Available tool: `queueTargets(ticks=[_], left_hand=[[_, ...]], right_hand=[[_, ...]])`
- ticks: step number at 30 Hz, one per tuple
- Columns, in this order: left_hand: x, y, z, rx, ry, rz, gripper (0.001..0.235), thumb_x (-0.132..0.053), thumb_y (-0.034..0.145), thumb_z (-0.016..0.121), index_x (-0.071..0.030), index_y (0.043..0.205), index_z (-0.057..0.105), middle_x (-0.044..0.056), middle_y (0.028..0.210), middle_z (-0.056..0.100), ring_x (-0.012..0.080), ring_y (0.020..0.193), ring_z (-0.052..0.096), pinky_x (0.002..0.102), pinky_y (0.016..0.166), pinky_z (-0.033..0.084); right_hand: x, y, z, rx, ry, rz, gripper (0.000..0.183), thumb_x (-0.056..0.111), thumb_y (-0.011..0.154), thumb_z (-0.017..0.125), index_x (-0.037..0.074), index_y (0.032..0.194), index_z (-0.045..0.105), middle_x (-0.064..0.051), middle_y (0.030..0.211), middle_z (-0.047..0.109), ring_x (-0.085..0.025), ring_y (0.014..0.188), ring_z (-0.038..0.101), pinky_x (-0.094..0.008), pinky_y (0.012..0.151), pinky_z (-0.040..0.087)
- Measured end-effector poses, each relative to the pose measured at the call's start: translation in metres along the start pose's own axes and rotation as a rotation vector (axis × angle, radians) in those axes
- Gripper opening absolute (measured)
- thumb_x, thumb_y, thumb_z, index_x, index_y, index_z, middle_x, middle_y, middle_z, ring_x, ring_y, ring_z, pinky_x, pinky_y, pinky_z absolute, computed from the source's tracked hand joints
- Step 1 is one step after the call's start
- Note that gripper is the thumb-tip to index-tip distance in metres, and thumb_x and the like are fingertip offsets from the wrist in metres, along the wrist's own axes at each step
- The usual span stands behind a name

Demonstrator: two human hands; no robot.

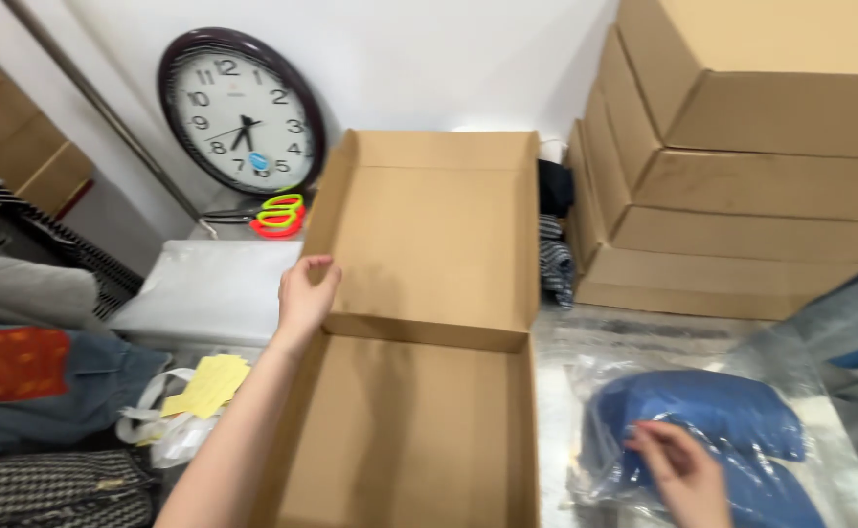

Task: The person ties a white ribbon around a brown cardboard box, then opens the box to remove a blue item wrapped in plastic. They place the item on the table, remove the plastic, and fold a clear plastic sheet on the table surface.

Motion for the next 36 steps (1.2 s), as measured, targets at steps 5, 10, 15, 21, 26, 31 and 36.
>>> queueTargets(ticks=[5, 10, 15, 21, 26, 31, 36], left_hand=[[0.075, 0.072, 0.009, 0.181, 0.4, -0.313, 0.056, -0.05, 0.08, 0.064, -0.025, 0.13, 0.07, 0.017, 0.135, 0.066, 0.0319, 0.14, 0.05, 0.043, 0.118, 0.037], [0.121, 0.121, 0.045, 0.326, 0.327, -0.32, 0.058, -0.042, 0.082, 0.064, -0.015, 0.133, 0.07, 0.008, 0.137, 0.068, 0.0283, 0.133, 0.058, 0.039, 0.112, 0.044], [0.129, 0.132, 0.061, 0.385, 0.321, -0.219, 0.079, -0.048, 0.082, 0.062, 0.003, 0.142, 0.059, 0.019, 0.144, 0.063, 0.036, 0.134, 0.058, 0.041, 0.11, 0.045], [0.072, 0.07, 0.022, 0.365, 0.118, -0.207, 0.086, -0.061, 0.098, 0.042, 0.004, 0.155, 0.042, 0.021, 0.163, 0.041, 0.0319, 0.154, 0.035, 0.042, 0.127, 0.024], [-0.016, -0.039, -0.047, 0.213, -0.064, 0.042, 0.072, -0.043, 0.112, 0.045, 0.009, 0.16, 0.032, 0.034, 0.169, 0.019, 0.0464, 0.158, 0.019, 0.055, 0.131, 0.017], [-0.023, -0.13, -0.074, 0.198, -0.059, 0.246, 0.068, -0.029, 0.111, 0.047, 0.003, 0.164, 0.021, 0.029, 0.173, 0.009, 0.0461, 0.158, 0.014, 0.057, 0.129, 0.017], [-0.001, -0.201, -0.072, 0.334, 0.002, 0.226, 0.074, -0.042, 0.106, 0.033, -0.007, 0.167, 0.008, 0.006, 0.178, -0.007, 0.0257, 0.164, 0.005, 0.048, 0.129, 0.011]], right_hand=[[0.059, -0.036, 0.094, 0.3, -0.467, 0.193, 0.057, 0.036, 0.083, 0.077, 0.019, 0.137, 0.074, -0.005, 0.137, 0.077, -0.021, 0.124, 0.073, -0.04, 0.112, 0.055], [0.06, -0.051, 0.129, 0.261, -0.488, 0.257, 0.058, 0.039, 0.083, 0.077, 0.018, 0.138, 0.072, -0.005, 0.138, 0.076, -0.019, 0.128, 0.071, -0.037, 0.11, 0.053], [0.018, -0.06, 0.178, 0.336, -0.327, 0.299, 0.069, 0.028, 0.088, 0.074, 0.019, 0.154, 0.058, 0.0, 0.145, 0.073, -0.015, 0.128, 0.072, -0.03, 0.109, 0.052], [0.012, -0.029, 0.174, 0.345, -0.663, 0.222, 0.041, 0.041, 0.1, 0.054, 0.03, 0.131, 0.079, 0.006, 0.117, 0.087, -0.014, 0.114, 0.078, -0.029, 0.095, 0.051], [-0.023, -0.02, 0.17, 0.38, -0.718, 0.201, 0.048, 0.046, 0.102, 0.058, 0.019, 0.136, 0.077, -0.012, 0.128, 0.081, -0.037, 0.129, 0.069, -0.05, 0.109, 0.054], [0.039, -0.08, 0.155, 0.299, -0.26, 0.468, 0.046, 0.038, 0.106, 0.056, 0.017, 0.147, 0.064, -0.02, 0.144, 0.065, -0.041, 0.137, 0.057, -0.056, 0.111, 0.047], [-0.013, -0.086, 0.12, 0.286, 0.387, 0.721, 0.055, 0.048, 0.102, 0.056, 0.017, 0.148, 0.055, -0.02, 0.134, 0.065, -0.028, 0.116, 0.059, -0.035, 0.097, 0.045]])
Point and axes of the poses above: each hand's wrist, its own y-axis towards the middle knuckle, its own z-axis out of the palm, x = y × z, the point moved 10 cm from there along y, towards the middle knuckle
